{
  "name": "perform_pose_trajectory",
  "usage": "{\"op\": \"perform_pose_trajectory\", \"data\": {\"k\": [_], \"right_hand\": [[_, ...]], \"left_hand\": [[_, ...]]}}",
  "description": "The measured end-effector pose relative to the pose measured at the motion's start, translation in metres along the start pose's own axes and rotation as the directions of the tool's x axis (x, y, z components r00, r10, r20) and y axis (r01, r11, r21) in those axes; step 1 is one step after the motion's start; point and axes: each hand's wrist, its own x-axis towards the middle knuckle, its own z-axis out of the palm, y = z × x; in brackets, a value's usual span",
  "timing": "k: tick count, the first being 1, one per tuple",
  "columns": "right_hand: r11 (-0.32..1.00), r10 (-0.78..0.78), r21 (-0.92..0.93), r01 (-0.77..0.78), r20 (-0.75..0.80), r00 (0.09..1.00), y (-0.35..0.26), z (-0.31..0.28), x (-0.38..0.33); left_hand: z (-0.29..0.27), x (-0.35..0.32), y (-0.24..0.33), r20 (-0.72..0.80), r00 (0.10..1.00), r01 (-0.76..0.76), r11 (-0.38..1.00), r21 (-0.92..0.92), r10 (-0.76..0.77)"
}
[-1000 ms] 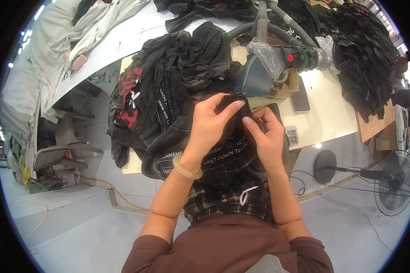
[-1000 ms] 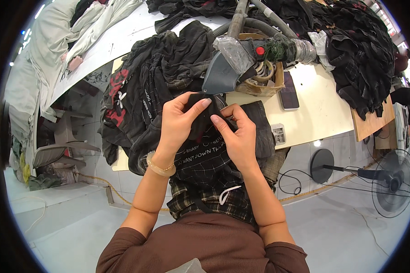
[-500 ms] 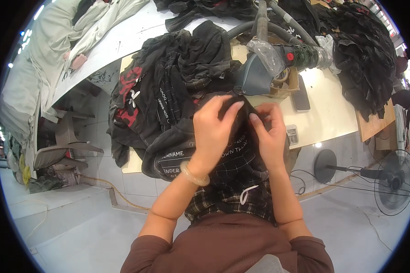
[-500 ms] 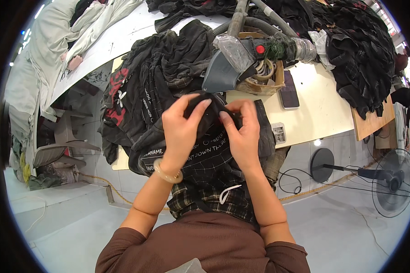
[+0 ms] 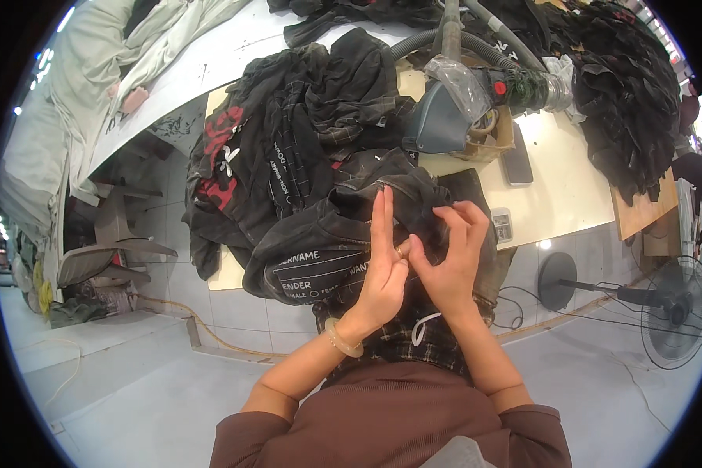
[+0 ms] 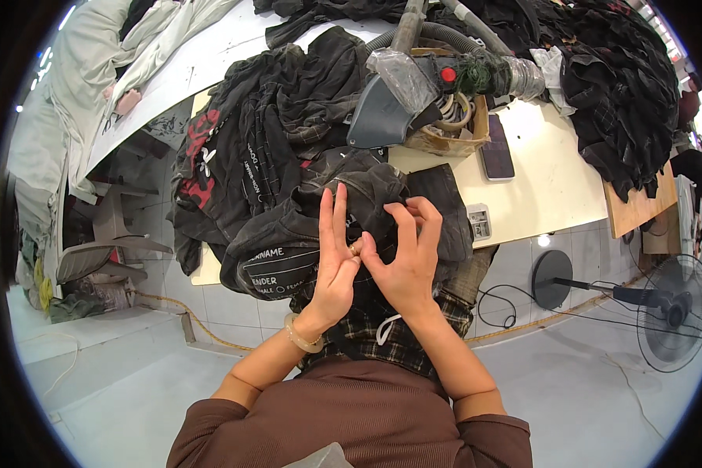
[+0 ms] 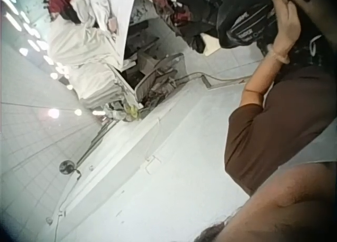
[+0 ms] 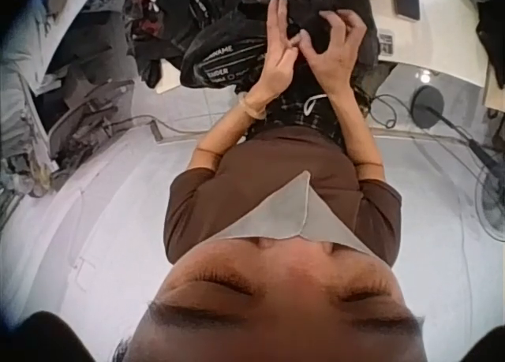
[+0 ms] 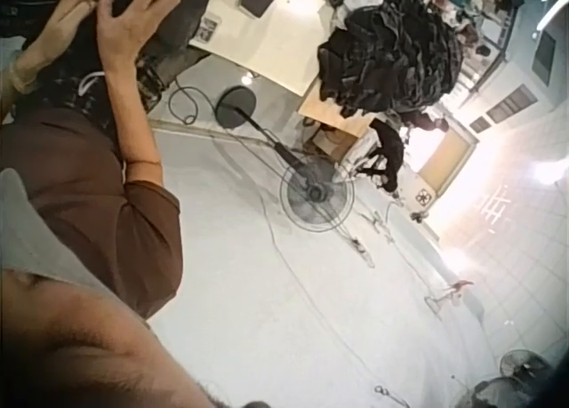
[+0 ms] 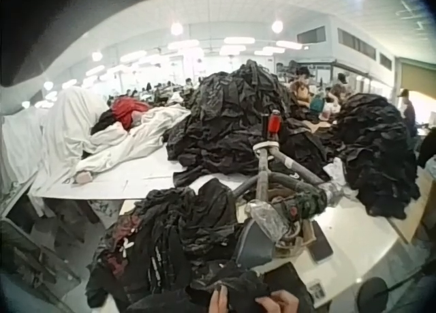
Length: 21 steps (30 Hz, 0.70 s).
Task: The person is inspecting black t-shirts and removing loose threads and debris by hand.
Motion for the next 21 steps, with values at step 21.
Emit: {"op": "perform_pose_trajectory", "data": {"k": [21], "right_hand": [[0.961, 0.275, 0.026, -0.276, 0.011, 0.961, 0.011, 0.023, -0.001]], "left_hand": [[-0.030, 0.053, 0.027, 0.283, 0.946, -0.292, 0.039, 0.956, 0.157]]}}
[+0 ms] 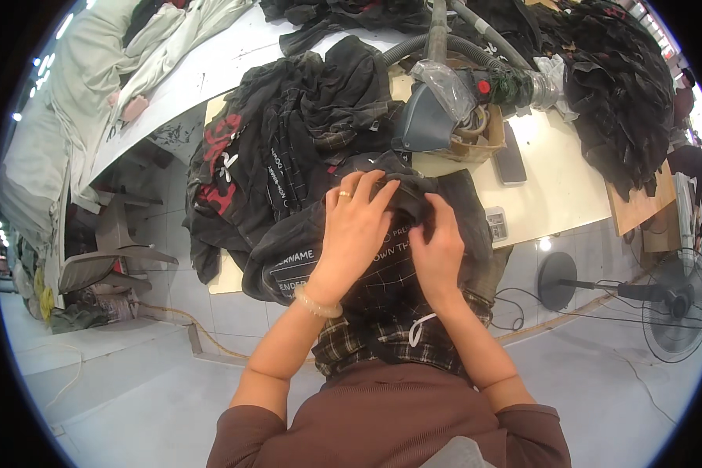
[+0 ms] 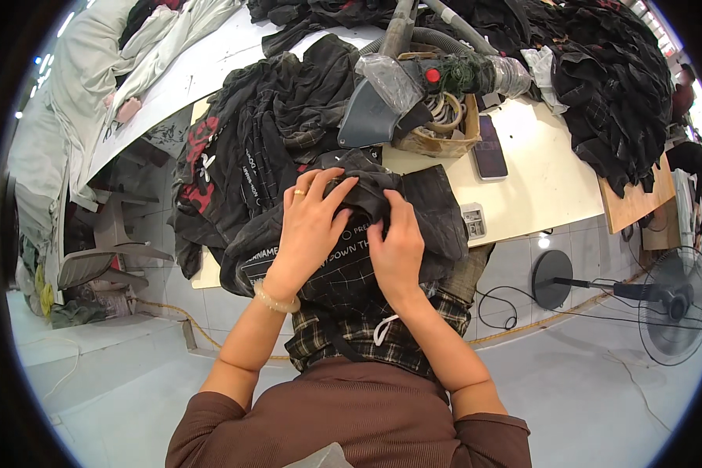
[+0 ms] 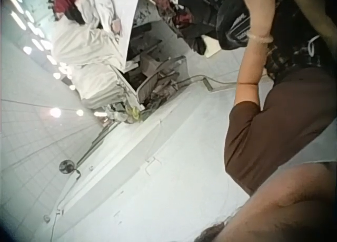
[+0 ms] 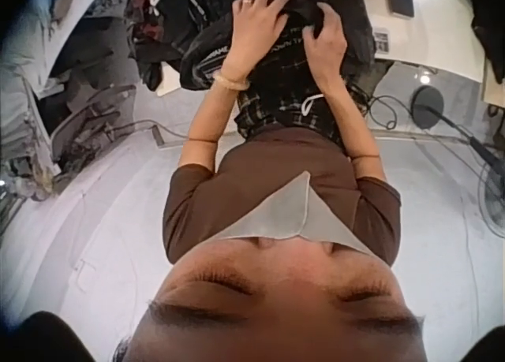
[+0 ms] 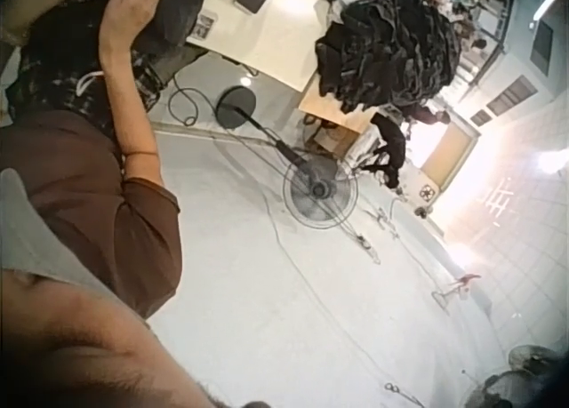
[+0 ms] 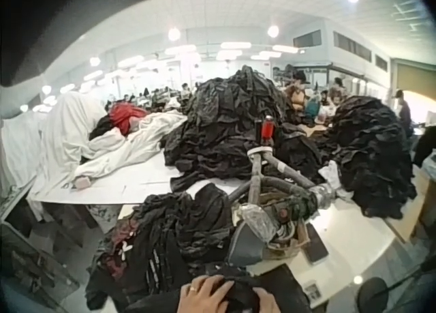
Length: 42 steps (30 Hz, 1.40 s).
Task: The person is inspecting black t-shirts and removing loose threads and debris by hand.
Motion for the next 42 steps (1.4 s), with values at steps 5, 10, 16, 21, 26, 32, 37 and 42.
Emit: {"op": "perform_pose_trajectory", "data": {"k": [5, 10, 16, 21, 26, 32, 37, 42], "right_hand": [[0.950, 0.088, 0.301, -0.082, -0.005, 0.996, -0.008, -0.018, 0.014], [0.982, -0.178, 0.066, 0.177, 0.009, 0.984, -0.007, -0.033, 0.040], [0.901, -0.391, -0.069, 0.428, 0.299, 0.871, -0.018, -0.007, 0.057], [0.876, -0.394, -0.076, 0.475, 0.453, 0.800, 0.003, 0.016, 0.071], [0.969, -0.112, 0.249, 0.000, 0.435, 0.894, 0.004, 0.013, 0.072], [0.748, 0.120, 0.504, -0.432, 0.538, 0.835, 0.002, -0.012, 0.066], [0.478, 0.011, 0.711, -0.515, 0.582, 0.813, -0.007, -0.033, 0.060], [0.205, -0.100, 0.813, -0.546, 0.572, 0.814, -0.017, -0.045, 0.054]], "left_hand": [[-0.002, 0.009, 0.002, -0.024, 0.999, 0.038, 0.989, -0.144, -0.042], [-0.010, -0.007, 0.001, -0.014, 0.978, 0.200, 0.957, -0.211, -0.207], [0.016, -0.036, 0.002, -0.147, 0.962, 0.183, 0.942, -0.283, -0.231], [0.022, -0.039, 0.002, -0.142, 0.962, 0.182, 0.935, -0.306, -0.233], [0.022, -0.041, 0.000, -0.163, 0.965, 0.146, 0.936, -0.320, -0.206], [0.018, -0.038, 0.001, -0.162, 0.955, 0.145, 0.867, -0.477, -0.249], [0.012, -0.024, -0.002, -0.049, 0.957, 0.200, 0.774, -0.600, -0.286], [0.008, -0.015, 0.006, -0.048, 0.949, 0.206, 0.731, -0.651, -0.310]]}}
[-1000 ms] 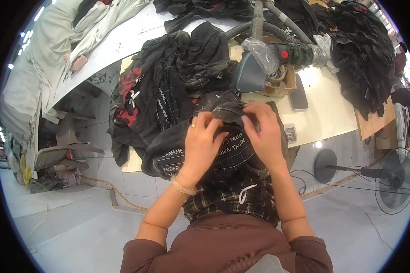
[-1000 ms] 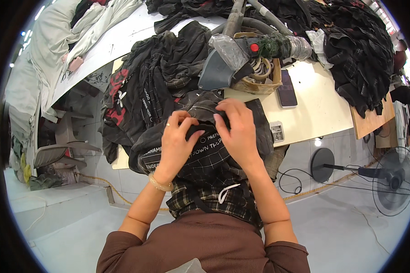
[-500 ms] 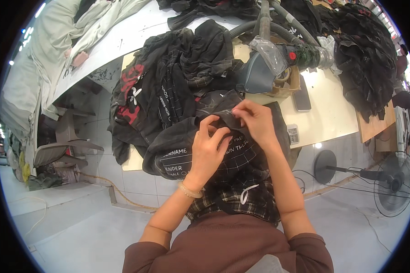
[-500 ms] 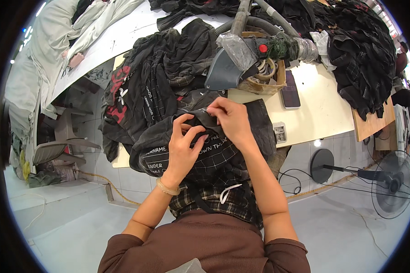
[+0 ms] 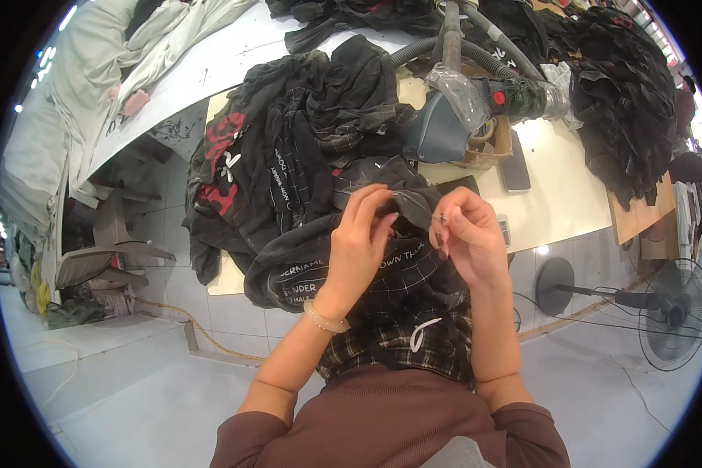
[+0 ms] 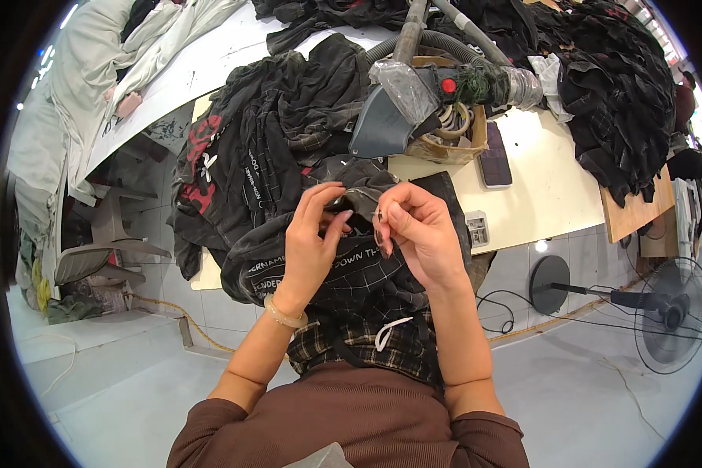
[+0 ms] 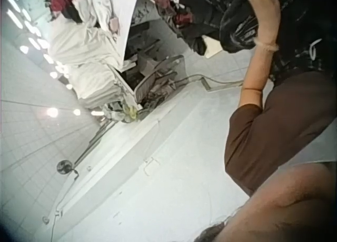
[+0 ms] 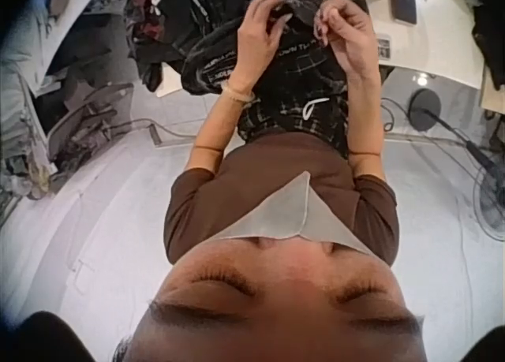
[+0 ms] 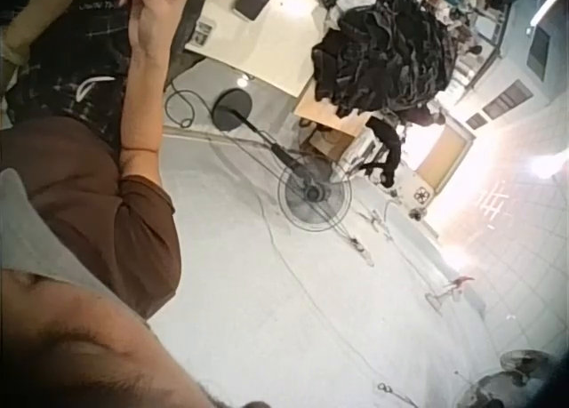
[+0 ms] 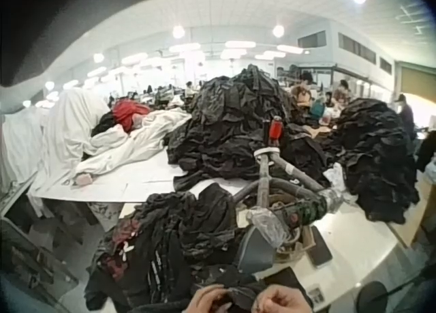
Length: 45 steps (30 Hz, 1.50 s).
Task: The person is inspecting black t-shirts and removing loose threads and debris by hand.
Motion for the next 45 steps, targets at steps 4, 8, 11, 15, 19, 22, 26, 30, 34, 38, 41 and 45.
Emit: {"op": "perform_pose_trajectory", "data": {"k": [4, 8, 11, 15, 19, 22, 26, 30, 34, 38, 41, 45], "right_hand": [[0.962, -0.061, -0.267, 0.061, 0.007, 0.998, -0.019, 0.024, -0.005], [0.645, -0.231, -0.764, 0.029, -0.158, 0.960, -0.012, 0.015, -0.007], [0.482, -0.302, -0.876, -0.016, -0.183, 0.935, 0.001, 0.009, -0.013], [0.177, -0.420, -0.973, -0.145, -0.208, 0.883, 0.030, 0.018, -0.024], [0.113, -0.435, -0.943, -0.314, -0.331, 0.838, 0.050, 0.012, -0.022], [0.360, -0.485, -0.903, -0.234, -0.396, 0.779, 0.050, 0.006, -0.021], [0.425, -0.575, -0.905, -0.003, -0.273, 0.771, 0.046, 0.017, -0.022], [0.904, -0.214, -0.427, -0.028, -0.507, 0.835, 0.038, -0.005, -0.022], [0.982, 0.177, 0.130, -0.138, -0.375, 0.910, 0.016, -0.015, -0.018], [0.950, 0.302, 0.155, -0.272, -0.228, 0.926, -0.008, -0.015, -0.013], [0.955, 0.296, 0.084, -0.285, -0.198, 0.935, -0.019, -0.016, -0.012], [0.965, 0.262, -0.001, -0.263, -0.087, 0.961, -0.029, -0.016, -0.013]], "left_hand": [[-0.010, -0.009, 0.009, -0.102, 0.995, -0.019, 0.987, -0.157, 0.003], [-0.067, -0.009, 0.020, -0.351, 0.898, 0.062, 0.864, -0.499, -0.267], [-0.138, -0.024, 0.004, -0.541, 0.759, -0.003, 0.830, -0.557, -0.361], [-0.161, -0.023, -0.003, -0.881, 0.412, -0.013, 0.965, -0.261, -0.233], [-0.094, -0.015, 0.018, -0.610, 0.792, 0.021, 1.000, -0.013, -0.024], [-0.030, 0.006, 0.019, 0.096, 0.965, -0.260, 0.903, 0.342, 0.242], [0.009, 0.020, -0.006, 0.197, 0.927, -0.366, 0.885, 0.289, 0.319], [-0.008, 0.029, 0.005, 0.297, 0.955, -0.004, 0.999, -0.038, 0.015], [-0.029, 0.038, 0.002, 0.485, 0.864, 0.276, 0.932, -0.234, -0.134], [-0.043, 0.041, -0.005, 0.508, 0.840, 0.437, 0.793, -0.423, -0.192], [-0.044, 0.042, -0.004, 0.489, 0.836, 0.508, 0.689, -0.517, -0.250], [-0.052, 0.045, 0.000, 0.457, 0.864, 0.425, 0.796, -0.431, -0.214]]}}
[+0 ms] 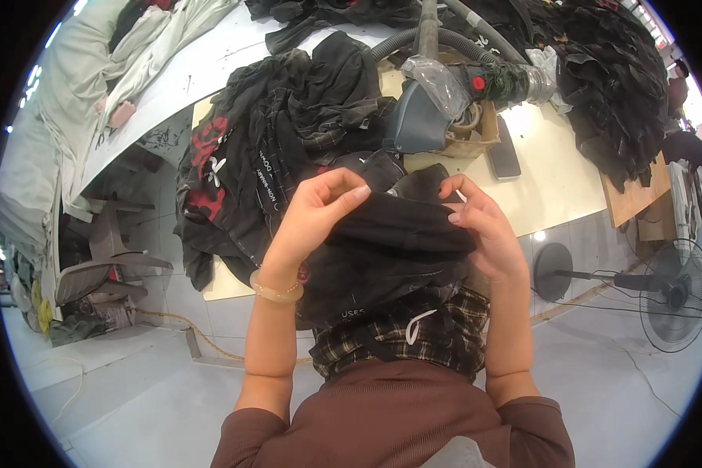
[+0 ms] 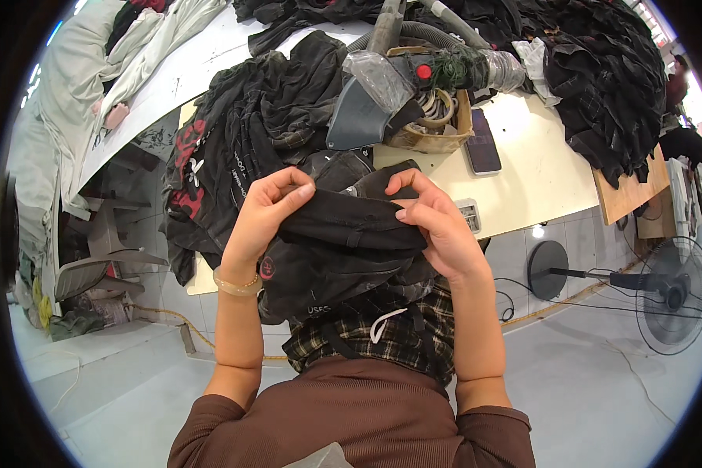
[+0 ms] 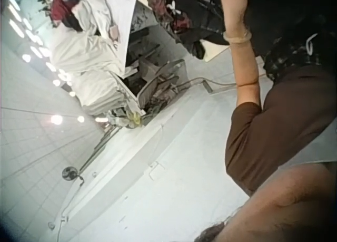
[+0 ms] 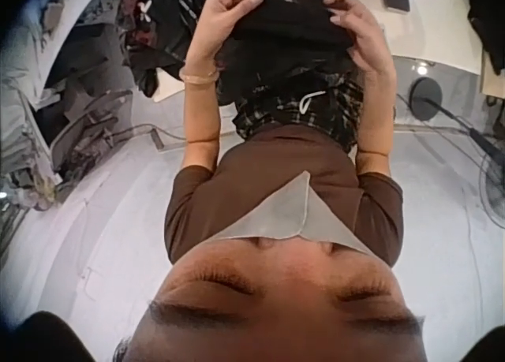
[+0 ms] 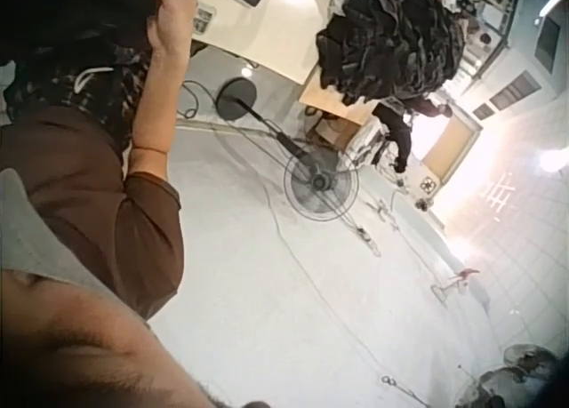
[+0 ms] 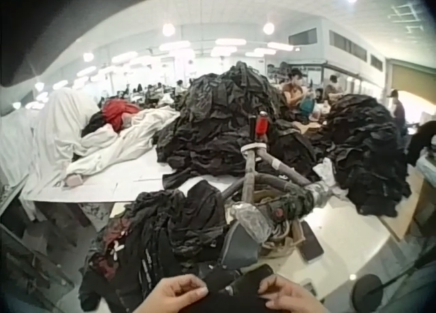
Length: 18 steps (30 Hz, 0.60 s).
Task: The person is inspecting black t-shirts and removing loose threads and debris by hand.
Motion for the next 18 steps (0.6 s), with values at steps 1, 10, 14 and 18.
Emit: {"op": "perform_pose_trajectory", "data": {"k": [1, 10, 14, 18], "right_hand": [[0.999, -0.029, -0.035, 0.029, -0.016, 0.999, 0.000, 0.004, 0.000], [0.981, -0.172, -0.081, 0.175, 0.037, 0.984, 0.007, 0.018, 0.010], [0.932, -0.211, -0.301, 0.202, 0.002, 0.977, 0.004, 0.019, 0.005], [0.949, -0.167, -0.283, 0.138, -0.082, 0.982, 0.002, 0.031, 0.004]], "left_hand": [[0.005, -0.002, 0.002, -0.025, 0.999, -0.026, 0.995, 0.097, 0.029], [0.048, -0.012, -0.001, 0.063, 0.760, -0.519, 0.546, 0.657, 0.646], [0.050, -0.014, -0.008, -0.083, 0.910, -0.359, 0.871, 0.335, 0.407], [0.046, -0.011, -0.007, -0.079, 0.871, -0.396, 0.787, 0.474, 0.486]]}}
